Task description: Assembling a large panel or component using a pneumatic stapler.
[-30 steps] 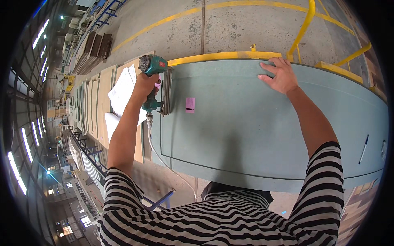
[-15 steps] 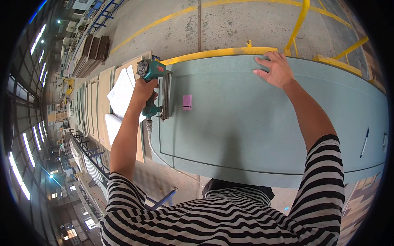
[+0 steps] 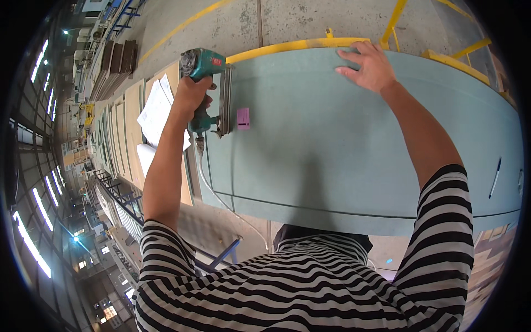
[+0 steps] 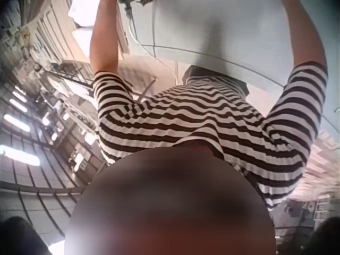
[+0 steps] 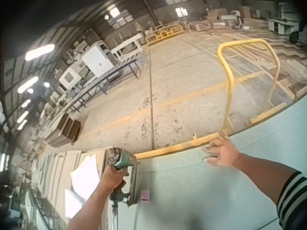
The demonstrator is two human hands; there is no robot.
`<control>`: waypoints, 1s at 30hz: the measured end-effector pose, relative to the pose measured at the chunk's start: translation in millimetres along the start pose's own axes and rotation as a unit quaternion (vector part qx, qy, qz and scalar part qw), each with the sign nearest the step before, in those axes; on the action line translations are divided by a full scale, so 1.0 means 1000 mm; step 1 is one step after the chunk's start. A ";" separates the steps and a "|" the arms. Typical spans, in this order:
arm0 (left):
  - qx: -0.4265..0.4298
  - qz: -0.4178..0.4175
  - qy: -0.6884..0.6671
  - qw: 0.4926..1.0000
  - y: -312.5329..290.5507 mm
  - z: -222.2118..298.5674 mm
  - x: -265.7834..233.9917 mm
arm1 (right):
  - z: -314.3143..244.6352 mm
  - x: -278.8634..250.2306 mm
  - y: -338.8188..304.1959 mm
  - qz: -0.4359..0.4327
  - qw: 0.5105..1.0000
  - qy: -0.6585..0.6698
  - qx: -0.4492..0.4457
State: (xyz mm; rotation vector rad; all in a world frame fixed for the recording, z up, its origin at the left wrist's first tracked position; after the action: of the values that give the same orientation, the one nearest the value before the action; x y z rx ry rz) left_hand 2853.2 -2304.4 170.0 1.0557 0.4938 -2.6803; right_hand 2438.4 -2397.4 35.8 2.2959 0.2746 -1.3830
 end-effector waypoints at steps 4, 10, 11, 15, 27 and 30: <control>0.002 0.002 0.003 1.000 -0.006 0.004 0.002 | 0.001 0.004 -0.003 -0.011 1.000 0.012 0.012; 0.003 -0.022 0.002 1.000 -0.026 0.009 0.010 | 0.006 0.005 -0.006 -0.025 0.999 0.006 0.020; 0.004 -0.021 0.004 1.000 -0.028 0.008 0.011 | 0.005 0.004 -0.005 -0.027 0.999 0.005 0.025; -0.007 -0.020 -0.016 1.000 -0.033 0.007 0.014 | 0.000 0.005 -0.003 -0.063 0.997 -0.004 0.052; 0.027 -0.039 -0.016 0.999 -0.015 0.046 0.044 | -0.006 0.002 -0.006 -0.049 0.997 -0.015 0.060; 0.020 -0.056 0.000 0.998 -0.010 0.051 0.050 | -0.002 0.004 -0.004 -0.049 0.996 0.007 0.077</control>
State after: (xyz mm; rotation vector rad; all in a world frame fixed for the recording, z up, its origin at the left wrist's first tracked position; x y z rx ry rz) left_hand 2782.3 -2318.7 172.6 1.0700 0.5169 -2.7973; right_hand 2440.6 -2393.3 32.5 2.4475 0.2986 -1.4831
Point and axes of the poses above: each hand's wrist, its own y-axis towards the middle knuckle, its own x-axis out of the palm, z = x × y, the point moved 3 cm from there along y, towards the middle knuckle, and after that the axes turned 11 degrees about x, right-handed, at the moved point
